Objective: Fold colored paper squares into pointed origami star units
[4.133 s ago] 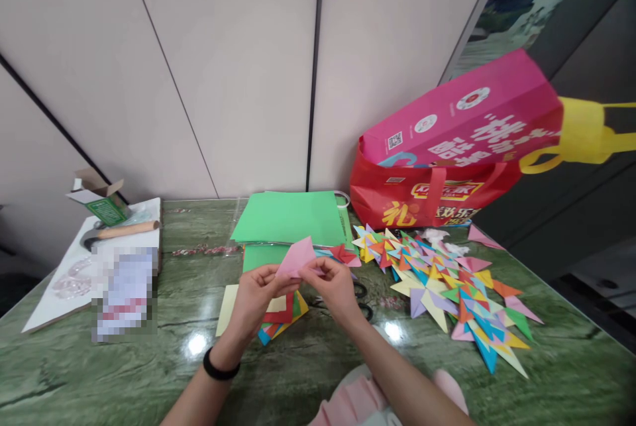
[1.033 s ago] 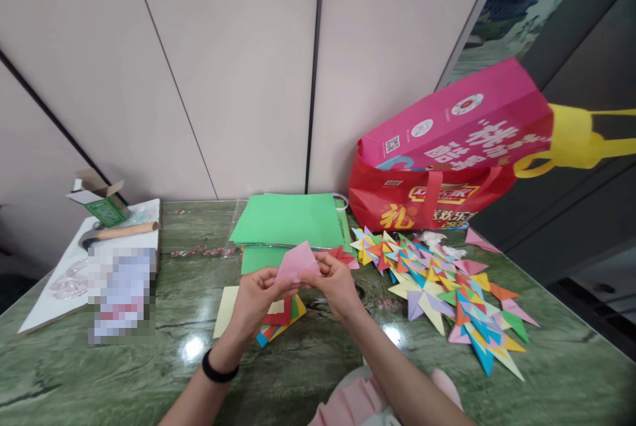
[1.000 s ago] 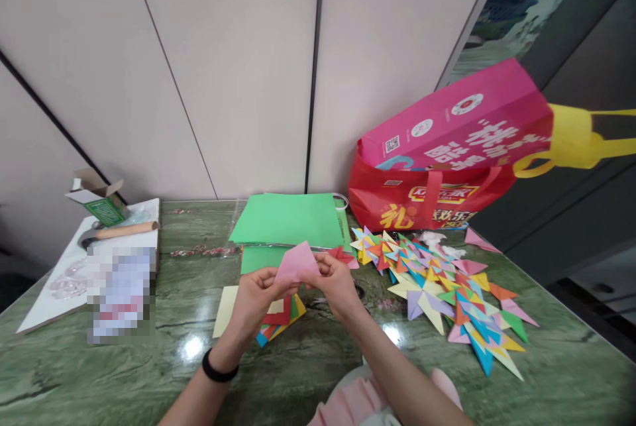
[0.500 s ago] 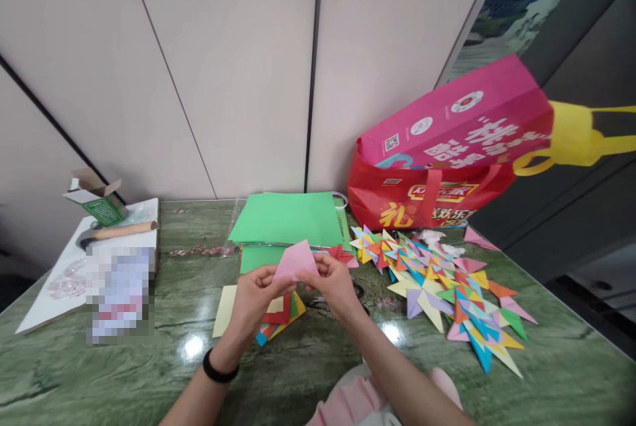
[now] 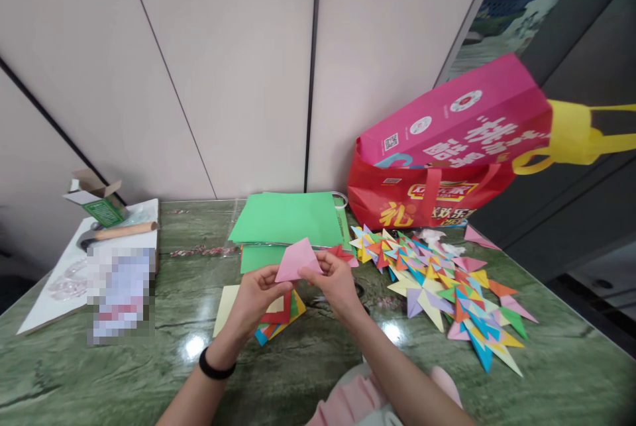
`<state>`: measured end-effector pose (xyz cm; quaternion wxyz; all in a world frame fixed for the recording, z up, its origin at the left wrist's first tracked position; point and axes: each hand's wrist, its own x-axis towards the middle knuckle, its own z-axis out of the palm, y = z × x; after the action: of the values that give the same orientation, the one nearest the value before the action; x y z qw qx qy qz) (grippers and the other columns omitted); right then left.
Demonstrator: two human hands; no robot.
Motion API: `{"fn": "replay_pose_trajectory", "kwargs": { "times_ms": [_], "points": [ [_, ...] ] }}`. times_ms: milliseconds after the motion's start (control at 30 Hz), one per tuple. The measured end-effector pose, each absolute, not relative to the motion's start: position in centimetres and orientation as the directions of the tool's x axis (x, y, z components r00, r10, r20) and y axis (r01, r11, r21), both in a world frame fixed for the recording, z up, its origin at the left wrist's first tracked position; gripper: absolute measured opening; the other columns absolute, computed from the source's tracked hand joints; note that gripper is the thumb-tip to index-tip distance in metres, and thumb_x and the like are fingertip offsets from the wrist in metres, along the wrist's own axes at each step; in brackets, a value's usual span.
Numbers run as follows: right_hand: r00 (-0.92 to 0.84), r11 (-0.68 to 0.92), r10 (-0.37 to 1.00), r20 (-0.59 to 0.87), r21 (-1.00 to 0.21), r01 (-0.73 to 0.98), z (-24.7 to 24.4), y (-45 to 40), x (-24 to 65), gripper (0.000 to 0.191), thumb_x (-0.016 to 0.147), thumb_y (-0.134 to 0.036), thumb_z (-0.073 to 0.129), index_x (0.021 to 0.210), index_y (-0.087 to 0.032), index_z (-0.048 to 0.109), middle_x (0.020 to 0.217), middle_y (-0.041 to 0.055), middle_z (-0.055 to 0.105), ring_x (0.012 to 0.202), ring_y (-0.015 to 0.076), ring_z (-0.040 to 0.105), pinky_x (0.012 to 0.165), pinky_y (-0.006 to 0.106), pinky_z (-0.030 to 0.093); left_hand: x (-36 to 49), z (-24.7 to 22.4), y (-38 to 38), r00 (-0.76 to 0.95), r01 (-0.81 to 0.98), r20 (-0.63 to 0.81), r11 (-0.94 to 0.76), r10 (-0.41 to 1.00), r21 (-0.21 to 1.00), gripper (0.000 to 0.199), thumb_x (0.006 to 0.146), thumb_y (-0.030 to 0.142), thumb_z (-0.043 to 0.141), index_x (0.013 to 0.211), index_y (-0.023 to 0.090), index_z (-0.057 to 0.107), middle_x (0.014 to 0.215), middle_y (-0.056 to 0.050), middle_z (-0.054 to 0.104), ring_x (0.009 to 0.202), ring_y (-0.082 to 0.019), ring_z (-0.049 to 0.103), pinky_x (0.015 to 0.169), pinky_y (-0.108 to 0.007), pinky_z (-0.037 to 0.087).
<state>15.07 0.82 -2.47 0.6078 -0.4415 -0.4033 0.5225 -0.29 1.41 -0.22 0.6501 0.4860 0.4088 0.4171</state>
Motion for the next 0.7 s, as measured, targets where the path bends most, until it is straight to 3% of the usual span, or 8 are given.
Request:
{"fn": "replay_pose_trajectory", "kwargs": {
  "times_ms": [200, 333, 567, 700],
  "points": [
    [0.126, 0.065, 0.992, 0.032, -0.961, -0.268, -2.5, 0.9, 15.2, 0.032, 0.056, -0.026, 0.074, 0.082, -0.014, 0.062, 0.068, 0.0013, 0.068, 0.050, 0.0108, 0.055, 0.047, 0.021, 0.042, -0.6, 0.4, 1.3, 0.296, -0.077, -0.245, 0.279, 0.923, 0.957, 0.032, 0.055, 0.024, 0.078, 0.084, 0.012, 0.069, 0.073, -0.008, 0.074, 0.069, -0.023, 0.069, 0.065, -0.032, 0.055],
    [0.114, 0.046, 0.993, 0.017, -0.965, -0.259, -2.4, 0.9, 15.3, 0.032, 0.055, -0.026, 0.074, 0.082, -0.015, 0.062, 0.066, 0.0011, 0.068, 0.050, 0.0111, 0.055, 0.046, 0.021, 0.042, -0.6, 0.8, 1.3, 0.326, -0.101, -0.239, 0.286, 0.914, 0.953, 0.033, 0.053, 0.024, 0.079, 0.082, 0.011, 0.069, 0.075, -0.009, 0.074, 0.073, -0.025, 0.069, 0.068, -0.032, 0.055],
    [0.120, 0.025, 0.993, -0.007, -0.965, -0.263, -2.4, 0.9, 15.4, 0.031, 0.055, -0.026, 0.074, 0.081, -0.015, 0.062, 0.066, 0.0007, 0.068, 0.049, 0.0111, 0.054, 0.045, 0.021, 0.042, -0.8, 1.2, 1.1, 0.366, -0.157, -0.144, 0.214, 0.919, 0.964, 0.067, 0.062, 0.023, 0.075, 0.123, 0.016, 0.049, 0.082, -0.008, 0.074, 0.081, -0.025, 0.069, 0.077, -0.039, 0.053],
    [0.131, 0.029, 0.991, -0.009, -0.958, -0.286, -2.4, 0.9, 15.4, 0.031, 0.055, -0.023, 0.074, 0.082, -0.015, 0.062, 0.068, 0.0008, 0.069, 0.050, 0.0103, 0.055, 0.047, 0.020, 0.041, -0.7, 0.8, 1.2, 0.336, -0.110, -0.136, 0.182, 0.932, 0.977, 0.044, 0.062, 0.026, 0.074, 0.103, 0.013, 0.064, 0.083, -0.008, 0.074, 0.081, -0.026, 0.069, 0.081, -0.039, 0.053]
  ]
}}
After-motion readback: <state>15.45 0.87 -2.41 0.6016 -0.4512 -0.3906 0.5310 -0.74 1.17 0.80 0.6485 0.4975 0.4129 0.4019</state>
